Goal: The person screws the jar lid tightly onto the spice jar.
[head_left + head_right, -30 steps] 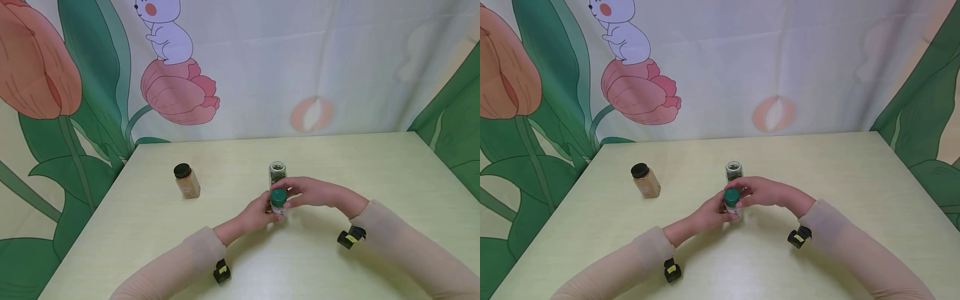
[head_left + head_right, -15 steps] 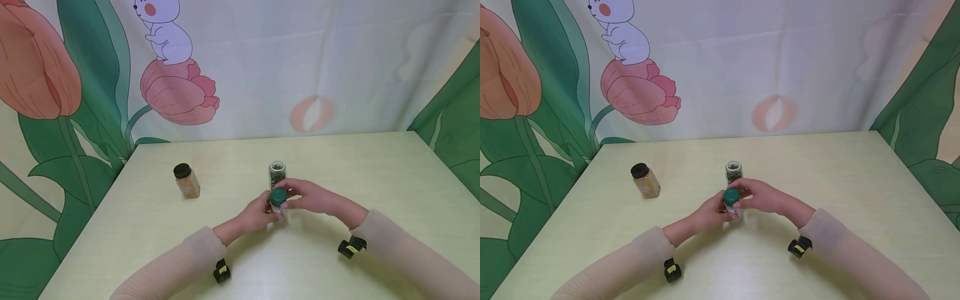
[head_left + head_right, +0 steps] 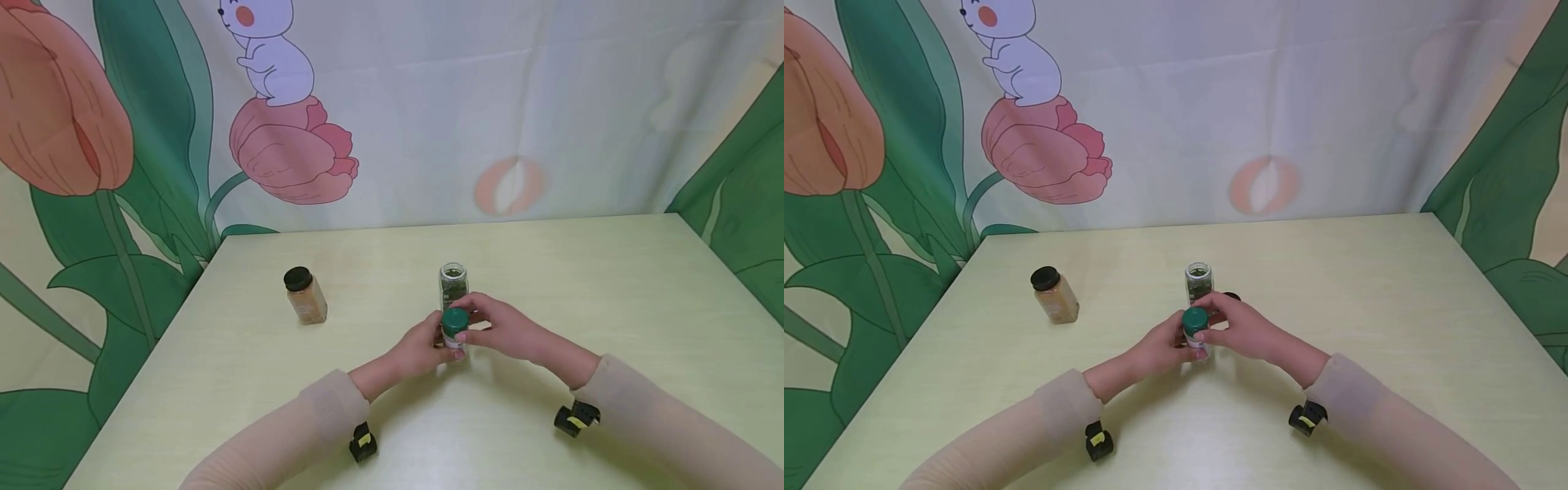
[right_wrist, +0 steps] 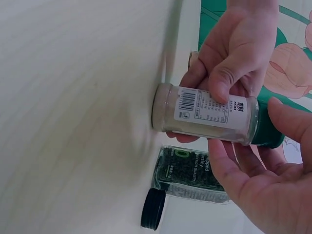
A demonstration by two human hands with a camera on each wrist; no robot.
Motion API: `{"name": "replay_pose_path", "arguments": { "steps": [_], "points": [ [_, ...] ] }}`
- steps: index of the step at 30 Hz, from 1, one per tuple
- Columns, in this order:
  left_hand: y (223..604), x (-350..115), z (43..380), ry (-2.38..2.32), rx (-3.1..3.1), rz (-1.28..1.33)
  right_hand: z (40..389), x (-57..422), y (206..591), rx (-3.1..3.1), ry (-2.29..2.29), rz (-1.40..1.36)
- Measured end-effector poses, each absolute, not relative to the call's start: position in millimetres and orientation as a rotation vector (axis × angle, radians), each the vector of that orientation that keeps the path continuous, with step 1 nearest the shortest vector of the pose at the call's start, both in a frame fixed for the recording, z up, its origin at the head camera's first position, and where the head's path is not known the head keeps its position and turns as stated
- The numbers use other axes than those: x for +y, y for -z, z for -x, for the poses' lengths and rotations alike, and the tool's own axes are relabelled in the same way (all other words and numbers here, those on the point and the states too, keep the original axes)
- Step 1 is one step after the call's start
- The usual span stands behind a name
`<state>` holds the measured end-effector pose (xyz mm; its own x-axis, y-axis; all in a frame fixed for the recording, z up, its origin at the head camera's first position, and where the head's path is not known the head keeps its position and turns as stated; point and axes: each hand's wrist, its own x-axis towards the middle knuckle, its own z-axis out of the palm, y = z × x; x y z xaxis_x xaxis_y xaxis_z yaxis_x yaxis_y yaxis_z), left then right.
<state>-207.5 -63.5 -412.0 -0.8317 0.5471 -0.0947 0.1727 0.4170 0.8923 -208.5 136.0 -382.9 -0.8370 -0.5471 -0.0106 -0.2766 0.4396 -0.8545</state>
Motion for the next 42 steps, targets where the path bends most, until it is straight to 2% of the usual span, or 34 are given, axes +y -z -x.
{"name": "replay_pose_path", "arguments": {
  "steps": [12,23,42],
  "points": [
    [413,-64,208,-1.378,2.319,-0.621,210,136,386,2.419,1.352,0.710],
    [411,-64,208,-1.385,2.312,-0.619,231,146,374,2.244,1.217,0.922],
    [414,-65,209,-1.389,2.314,-0.642,229,141,382,2.366,1.189,0.895]
  ]
}}
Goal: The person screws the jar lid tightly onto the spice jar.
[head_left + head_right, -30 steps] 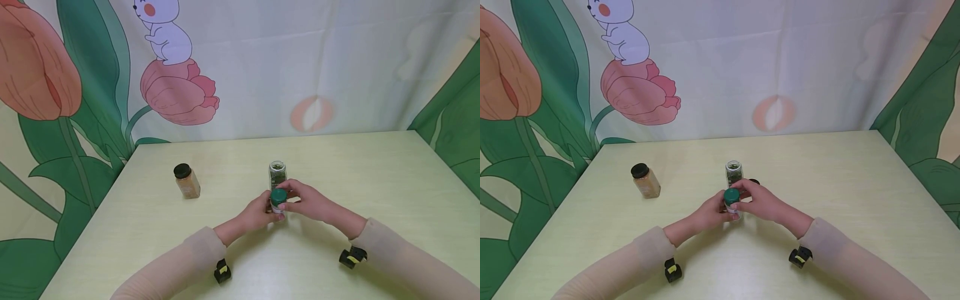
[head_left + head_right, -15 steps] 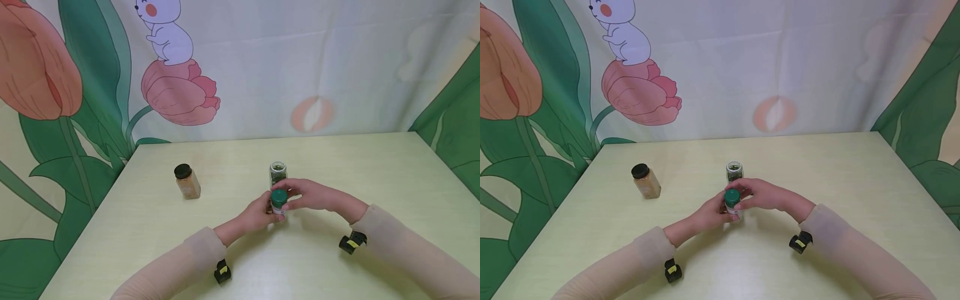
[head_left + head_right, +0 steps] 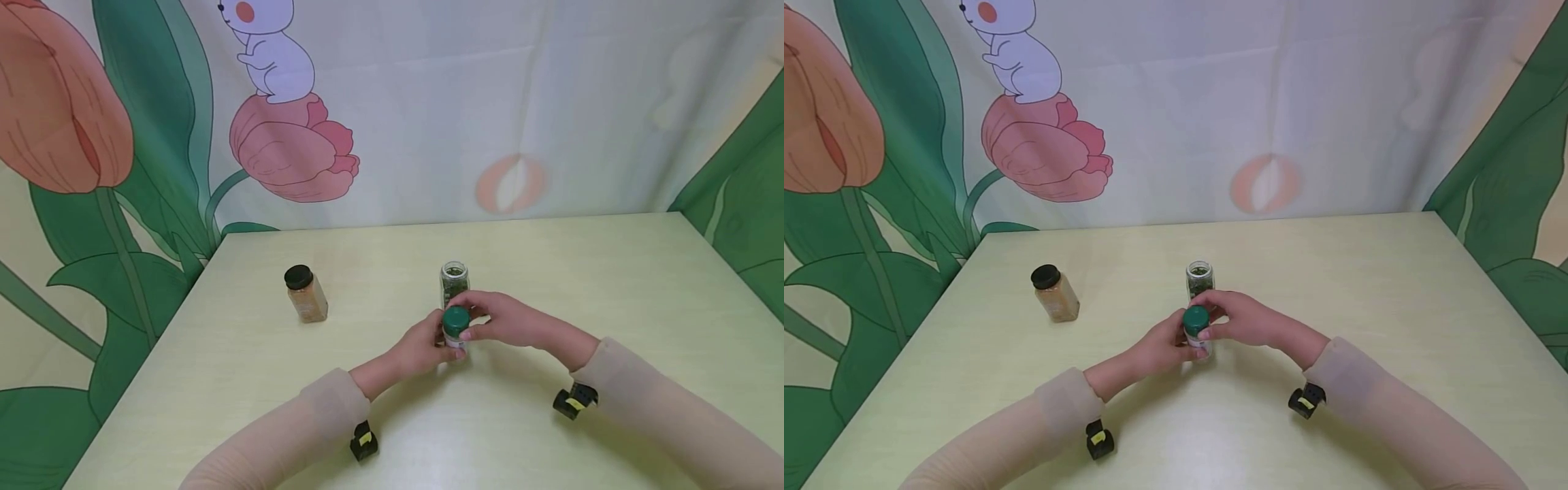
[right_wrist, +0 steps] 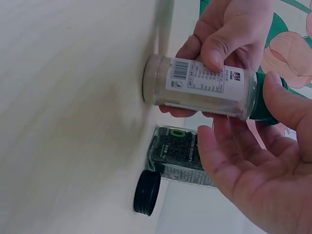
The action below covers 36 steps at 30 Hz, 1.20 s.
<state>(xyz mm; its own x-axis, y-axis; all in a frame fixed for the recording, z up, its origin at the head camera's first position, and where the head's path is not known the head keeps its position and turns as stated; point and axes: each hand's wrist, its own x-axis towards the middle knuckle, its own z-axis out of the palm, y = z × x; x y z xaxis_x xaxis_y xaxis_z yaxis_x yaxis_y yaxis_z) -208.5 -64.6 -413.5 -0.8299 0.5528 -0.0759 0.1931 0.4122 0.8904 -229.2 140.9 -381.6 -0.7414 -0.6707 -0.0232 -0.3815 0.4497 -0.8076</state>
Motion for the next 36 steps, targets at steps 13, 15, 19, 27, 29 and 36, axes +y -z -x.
{"name": "replay_pose_path", "arguments": {
  "steps": [13,15,19,27,29,36],
  "points": [
    [410.9,-63.0,208.4,-1.388,2.322,-0.614,223.2,139.6,382.5,2.405,1.230,0.853],
    [411.1,-63.0,208.4,-1.390,2.316,-0.608,222.7,139.9,382.1,2.401,1.229,0.856],
    [411.3,-62.9,208.2,-1.394,2.304,-0.608,222.1,140.6,381.1,2.389,1.232,0.858],
    [411.2,-62.7,208.0,-1.393,2.304,-0.603,221.4,140.6,379.5,2.375,1.249,0.839],
    [411.1,-62.7,208.1,-1.391,2.307,-0.605,221.2,140.4,379.2,2.377,1.253,0.824],
    [411.7,-63.3,207.6,-1.395,2.314,-0.600,219.8,142.4,381.0,2.387,1.242,0.798]
  ]
}}
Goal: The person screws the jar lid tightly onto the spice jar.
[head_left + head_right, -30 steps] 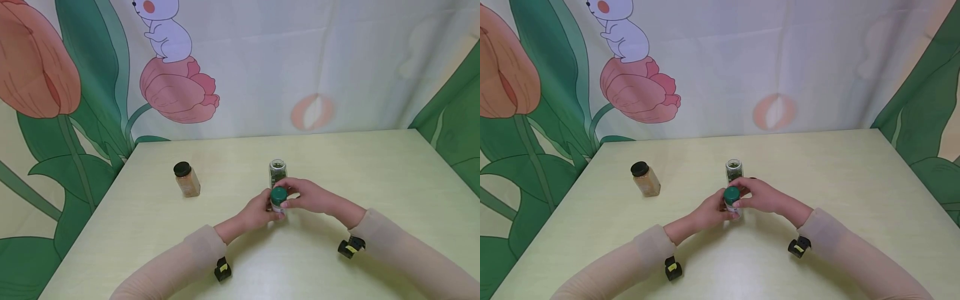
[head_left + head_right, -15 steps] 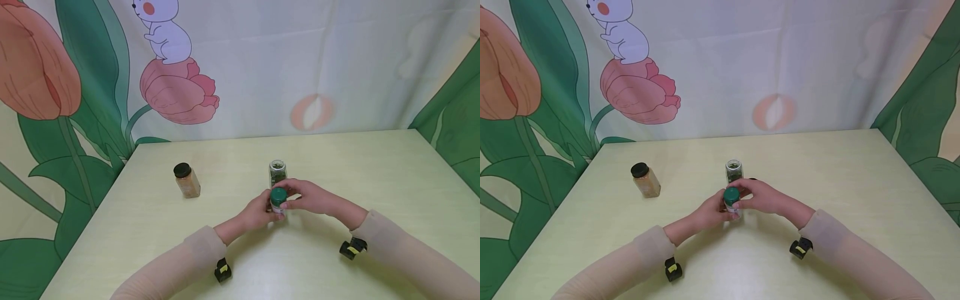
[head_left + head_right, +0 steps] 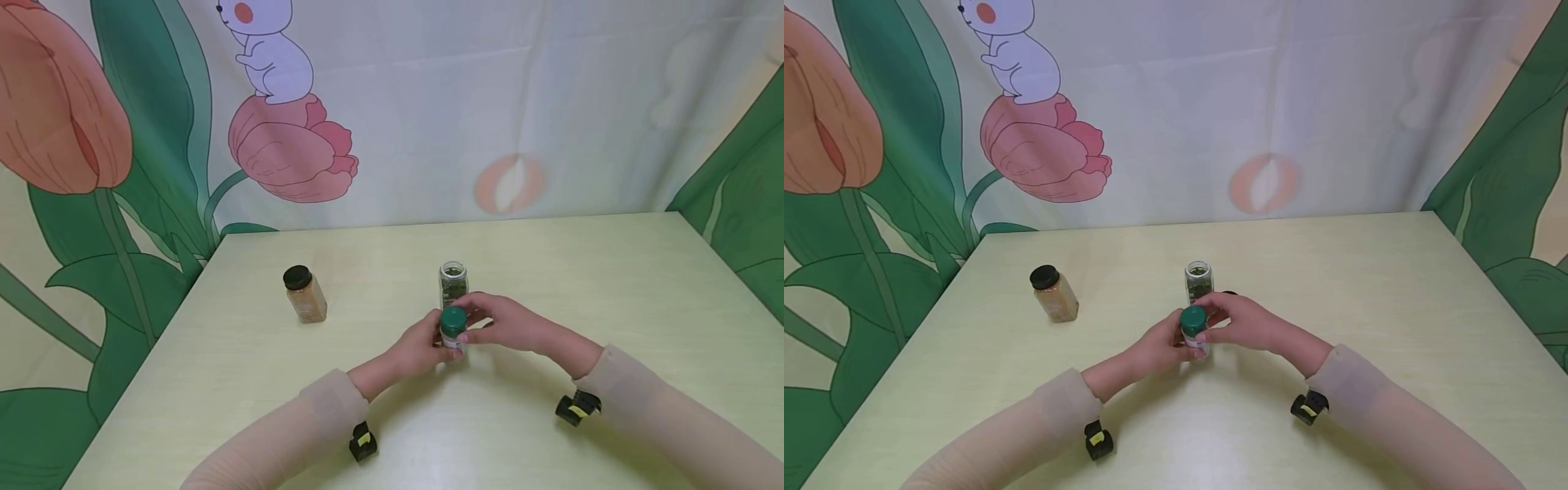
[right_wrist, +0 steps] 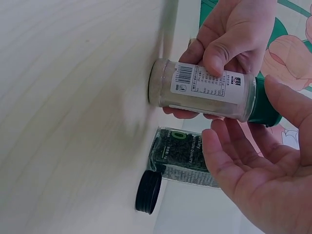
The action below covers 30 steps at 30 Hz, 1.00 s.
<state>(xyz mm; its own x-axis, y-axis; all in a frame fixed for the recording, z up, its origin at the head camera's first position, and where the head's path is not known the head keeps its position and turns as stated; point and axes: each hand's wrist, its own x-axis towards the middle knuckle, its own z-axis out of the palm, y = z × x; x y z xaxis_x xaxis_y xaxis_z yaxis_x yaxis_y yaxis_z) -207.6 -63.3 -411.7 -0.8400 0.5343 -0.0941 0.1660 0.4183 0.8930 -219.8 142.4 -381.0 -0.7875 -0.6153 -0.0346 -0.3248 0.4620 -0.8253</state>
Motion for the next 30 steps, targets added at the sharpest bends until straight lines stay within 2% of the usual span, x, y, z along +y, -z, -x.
{"name": "replay_pose_path", "arguments": {
  "steps": [30],
  "points": [
    [412,-71,207,-1.386,2.350,-0.521,214,157,383,2.410,1.190,0.742]
  ]
}}
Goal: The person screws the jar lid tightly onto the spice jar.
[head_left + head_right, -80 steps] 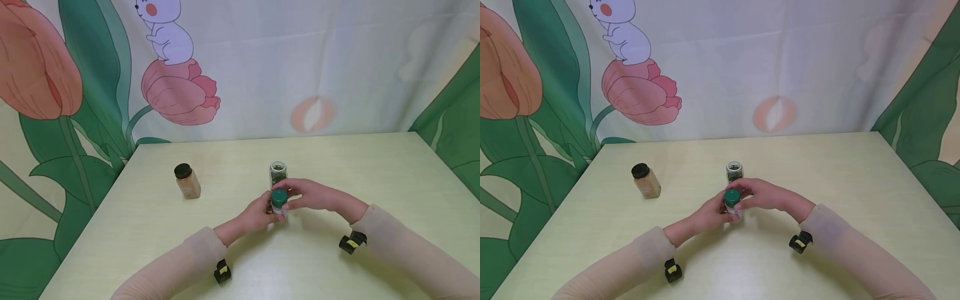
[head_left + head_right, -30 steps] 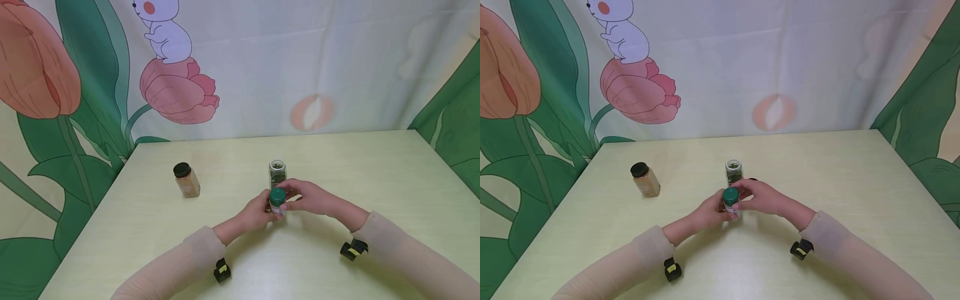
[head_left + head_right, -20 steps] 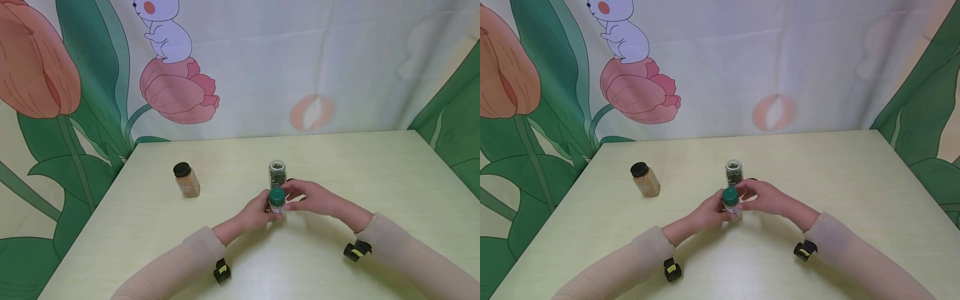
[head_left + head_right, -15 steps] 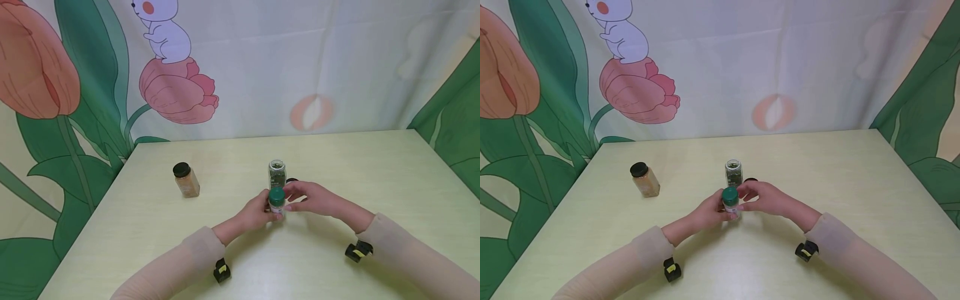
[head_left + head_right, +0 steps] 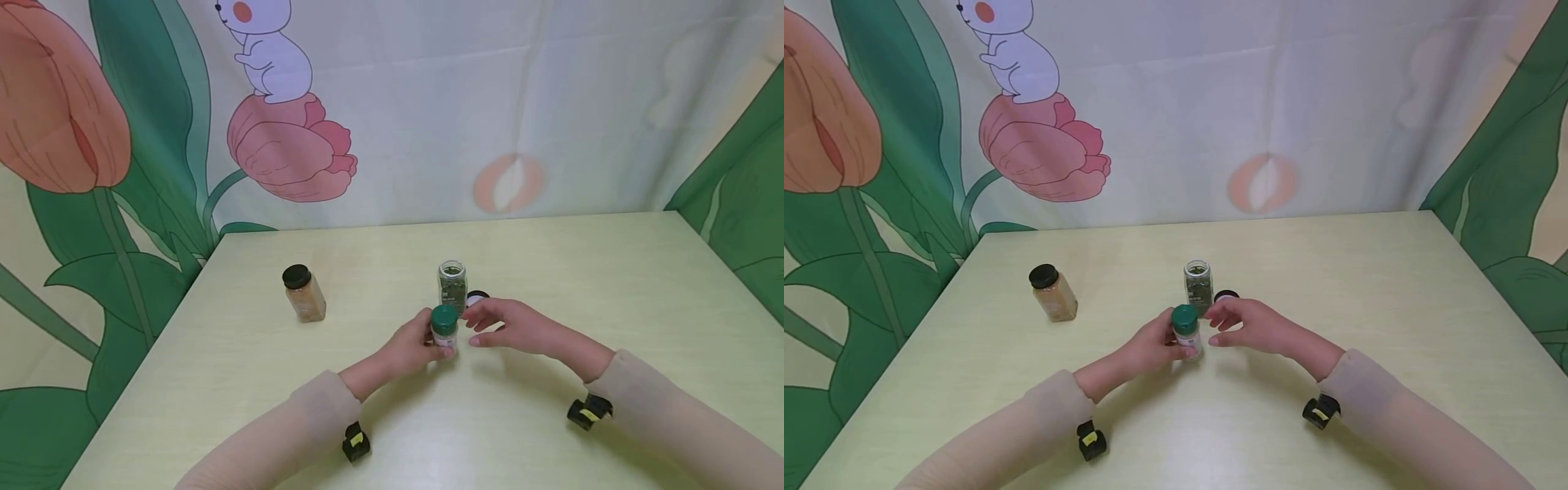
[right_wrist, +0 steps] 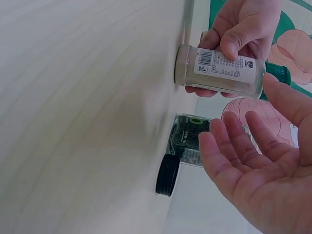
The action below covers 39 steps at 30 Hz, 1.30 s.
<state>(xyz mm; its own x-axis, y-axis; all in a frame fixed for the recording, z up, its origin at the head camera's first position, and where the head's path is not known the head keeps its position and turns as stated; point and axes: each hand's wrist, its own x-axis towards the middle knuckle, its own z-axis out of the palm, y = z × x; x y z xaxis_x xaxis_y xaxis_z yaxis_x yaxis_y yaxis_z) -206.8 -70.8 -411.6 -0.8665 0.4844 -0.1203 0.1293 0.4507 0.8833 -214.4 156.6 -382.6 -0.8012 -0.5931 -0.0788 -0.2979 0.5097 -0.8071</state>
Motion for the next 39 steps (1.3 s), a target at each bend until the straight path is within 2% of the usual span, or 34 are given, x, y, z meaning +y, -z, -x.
{"name": "replay_pose_path", "arguments": {
  "steps": [39],
  "points": [
    [412,-86,210,-1.364,2.417,-0.406,213,171,394,2.416,1.171,0.691]
  ]
}}
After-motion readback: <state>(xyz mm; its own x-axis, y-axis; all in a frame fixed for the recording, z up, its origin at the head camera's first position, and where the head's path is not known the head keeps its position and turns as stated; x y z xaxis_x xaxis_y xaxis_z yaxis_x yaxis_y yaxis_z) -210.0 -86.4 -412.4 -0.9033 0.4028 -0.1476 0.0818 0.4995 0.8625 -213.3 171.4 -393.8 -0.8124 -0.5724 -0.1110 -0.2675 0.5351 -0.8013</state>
